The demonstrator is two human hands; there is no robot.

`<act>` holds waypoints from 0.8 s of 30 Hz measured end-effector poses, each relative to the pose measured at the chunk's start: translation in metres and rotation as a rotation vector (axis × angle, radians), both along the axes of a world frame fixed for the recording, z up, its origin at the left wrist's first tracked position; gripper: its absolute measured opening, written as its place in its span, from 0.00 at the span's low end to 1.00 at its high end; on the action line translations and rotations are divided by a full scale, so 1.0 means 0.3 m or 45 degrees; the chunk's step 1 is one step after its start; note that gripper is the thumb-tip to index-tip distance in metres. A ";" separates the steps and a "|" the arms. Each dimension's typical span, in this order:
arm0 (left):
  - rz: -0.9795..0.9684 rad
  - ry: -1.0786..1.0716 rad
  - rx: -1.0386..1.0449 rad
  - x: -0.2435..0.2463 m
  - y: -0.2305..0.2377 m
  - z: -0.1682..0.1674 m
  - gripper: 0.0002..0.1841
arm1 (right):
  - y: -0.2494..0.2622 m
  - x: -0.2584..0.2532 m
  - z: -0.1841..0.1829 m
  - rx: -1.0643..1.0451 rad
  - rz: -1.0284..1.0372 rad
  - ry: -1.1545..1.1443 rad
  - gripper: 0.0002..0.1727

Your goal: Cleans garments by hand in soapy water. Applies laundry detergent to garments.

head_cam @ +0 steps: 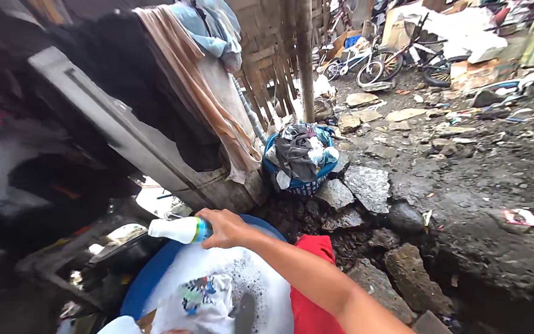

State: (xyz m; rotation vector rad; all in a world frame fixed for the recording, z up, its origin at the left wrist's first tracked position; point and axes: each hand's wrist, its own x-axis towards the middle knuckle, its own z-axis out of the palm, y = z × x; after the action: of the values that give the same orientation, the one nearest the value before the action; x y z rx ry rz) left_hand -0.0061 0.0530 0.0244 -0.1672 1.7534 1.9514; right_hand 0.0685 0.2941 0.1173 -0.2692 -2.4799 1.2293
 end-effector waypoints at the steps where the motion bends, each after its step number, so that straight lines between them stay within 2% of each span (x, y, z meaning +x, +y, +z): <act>1: -0.047 0.012 0.066 -0.002 0.004 0.013 0.20 | -0.018 -0.020 -0.018 0.023 -0.021 -0.025 0.37; 3: -0.087 -0.055 0.148 0.005 0.009 0.064 0.21 | -0.052 -0.047 -0.064 0.050 -0.088 -0.038 0.36; 6: -0.003 -0.172 0.404 -0.044 -0.002 0.033 0.26 | -0.087 -0.070 -0.129 0.072 -0.151 -0.122 0.37; 9: 0.138 -0.223 0.661 -0.056 -0.014 -0.092 0.31 | -0.126 -0.083 -0.187 0.249 -0.160 -0.218 0.39; 13: 0.097 -0.257 0.952 -0.040 -0.032 -0.249 0.38 | -0.170 -0.079 -0.181 0.537 -0.048 -0.142 0.34; 16: 0.182 -0.433 0.906 0.001 -0.046 -0.274 0.38 | -0.193 -0.055 -0.222 0.714 0.056 -0.088 0.32; 21: 0.100 -0.502 0.936 0.008 -0.041 -0.279 0.39 | -0.205 -0.047 -0.262 0.918 0.128 -0.049 0.32; 23: 0.074 -0.513 0.804 0.016 -0.034 -0.269 0.38 | -0.207 -0.048 -0.264 0.983 0.107 -0.026 0.32; 24: 0.036 -0.474 0.655 0.019 -0.029 -0.262 0.35 | -0.207 -0.049 -0.263 1.009 0.102 -0.022 0.32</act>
State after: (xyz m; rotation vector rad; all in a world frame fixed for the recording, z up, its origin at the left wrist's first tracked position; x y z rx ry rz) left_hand -0.0003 0.0444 -0.0541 -0.3461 0.9881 2.1541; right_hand 0.0539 0.2320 0.0383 0.0338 -2.7777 0.1935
